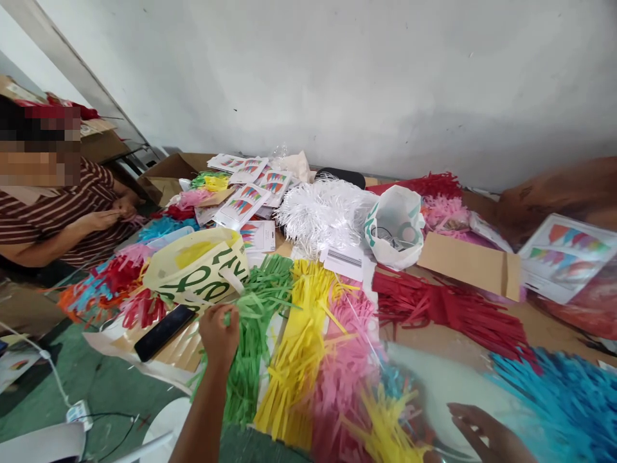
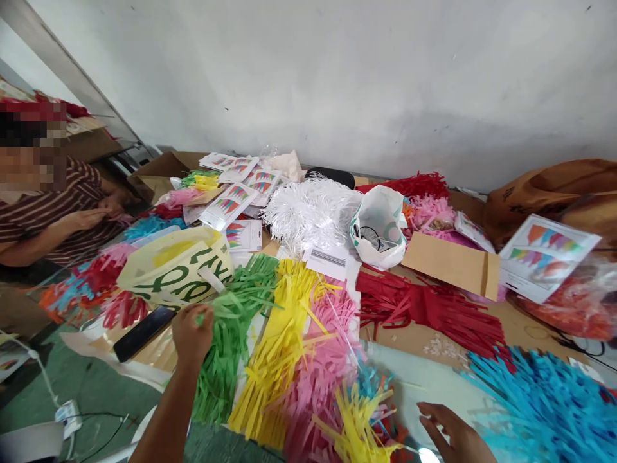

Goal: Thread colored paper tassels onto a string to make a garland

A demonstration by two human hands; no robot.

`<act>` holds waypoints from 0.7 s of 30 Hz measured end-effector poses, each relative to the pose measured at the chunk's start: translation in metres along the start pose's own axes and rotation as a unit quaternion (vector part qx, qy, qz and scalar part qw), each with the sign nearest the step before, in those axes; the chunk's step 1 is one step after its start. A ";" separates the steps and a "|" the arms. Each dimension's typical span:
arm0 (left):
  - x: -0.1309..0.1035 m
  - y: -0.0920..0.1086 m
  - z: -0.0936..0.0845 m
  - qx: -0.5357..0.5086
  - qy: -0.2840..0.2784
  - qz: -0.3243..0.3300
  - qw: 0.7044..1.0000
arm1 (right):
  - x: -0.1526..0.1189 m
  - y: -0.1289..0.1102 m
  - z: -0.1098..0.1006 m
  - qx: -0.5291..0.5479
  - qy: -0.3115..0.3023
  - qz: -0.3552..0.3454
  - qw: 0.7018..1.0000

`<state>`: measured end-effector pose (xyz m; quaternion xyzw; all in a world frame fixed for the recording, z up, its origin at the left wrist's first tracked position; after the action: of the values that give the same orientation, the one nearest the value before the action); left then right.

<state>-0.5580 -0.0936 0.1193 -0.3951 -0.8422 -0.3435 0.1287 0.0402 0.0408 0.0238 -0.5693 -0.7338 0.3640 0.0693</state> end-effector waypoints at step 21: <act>-0.103 0.408 0.067 -0.321 -0.377 0.397 0.773 | -0.009 -0.178 -0.121 0.050 0.261 -0.279 0.923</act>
<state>-0.1787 0.0764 0.2150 -0.8103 -0.4326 -0.3358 -0.2088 -0.0336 0.0725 0.2236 -0.4124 -0.7998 0.2044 0.3852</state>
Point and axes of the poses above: each hand's wrist, its own x-axis towards the middle knuckle, its own z-axis out of the palm, y = z × x, the point moved 8 cm from there along x, towards the middle knuckle, and after that the axes turned 3 degrees about z, right-handed, at the moved point
